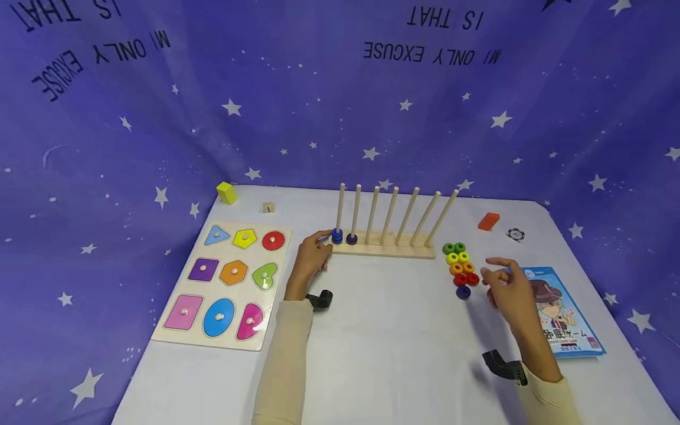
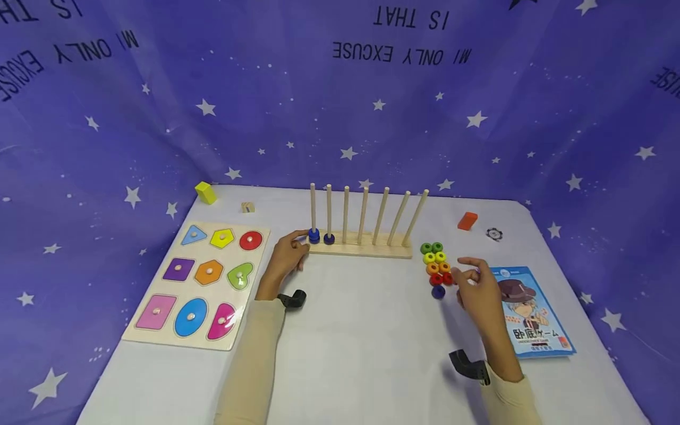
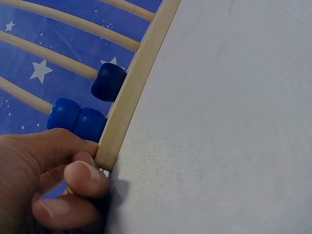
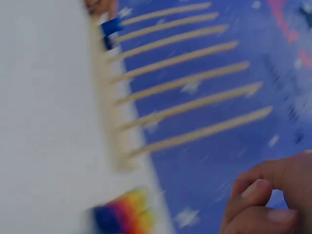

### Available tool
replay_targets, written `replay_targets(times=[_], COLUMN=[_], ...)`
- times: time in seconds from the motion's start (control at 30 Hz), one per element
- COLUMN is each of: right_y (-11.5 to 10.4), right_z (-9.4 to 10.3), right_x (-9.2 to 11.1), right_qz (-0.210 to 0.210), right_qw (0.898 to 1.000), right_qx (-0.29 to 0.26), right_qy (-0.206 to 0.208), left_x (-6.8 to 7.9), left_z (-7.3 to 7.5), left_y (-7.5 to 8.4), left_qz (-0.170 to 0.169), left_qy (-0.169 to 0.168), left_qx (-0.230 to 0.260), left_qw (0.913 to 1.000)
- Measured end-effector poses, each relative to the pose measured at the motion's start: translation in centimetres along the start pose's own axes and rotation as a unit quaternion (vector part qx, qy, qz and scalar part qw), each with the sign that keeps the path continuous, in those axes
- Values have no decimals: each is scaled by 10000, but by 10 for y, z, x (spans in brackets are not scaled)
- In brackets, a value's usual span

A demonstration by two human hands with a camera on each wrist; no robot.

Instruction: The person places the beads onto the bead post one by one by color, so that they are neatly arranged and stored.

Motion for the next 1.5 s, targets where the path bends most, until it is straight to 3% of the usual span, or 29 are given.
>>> replay_targets(times=[0.13,0.27,0.5,0.8,0.93,1.13,1.33,1.5], right_y=[50,75,87,77,44,-43,-134,-202], right_z=[-22,-43,-52,-46,-39,-35,-47,-71], right_x=[4,6,1,10,12,7,-3,-19], right_qz=[-750,-1125,-1425,-1475,-901,567,1662,2031], right_qw=[9962,9899,9846,9838,9913,9962,9814,9654], right_qx=[-193,-169,-11,417,298,244,-61,-72], right_qy=[-402,-842,-1016,-930,-917,-621,-962,-1635], left_x=[-1,1,3,8,5,3,5,7], left_z=[11,9,-4,-6,-1,5,4,1], left_y=[2,3,3,3,5,8,2,4], left_qz=[6,65,165,18,20,29,82,76], left_qy=[22,-29,-91,-135,-104,-57,-52,-79], left_qx=[-127,-52,149,145,87,58,22,40], left_qw=[9999,10000,9997,9998,9999,10000,10000,9999])
Point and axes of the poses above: each hand's wrist, its own x-axis away from the middle knuckle, its own z-axis out of the back of the hand, y = z × x, the point moved 6 cm from there along -x, towards the middle knuckle, and after that the axes turned 2 degrees about -y, right-handed, at the moved point
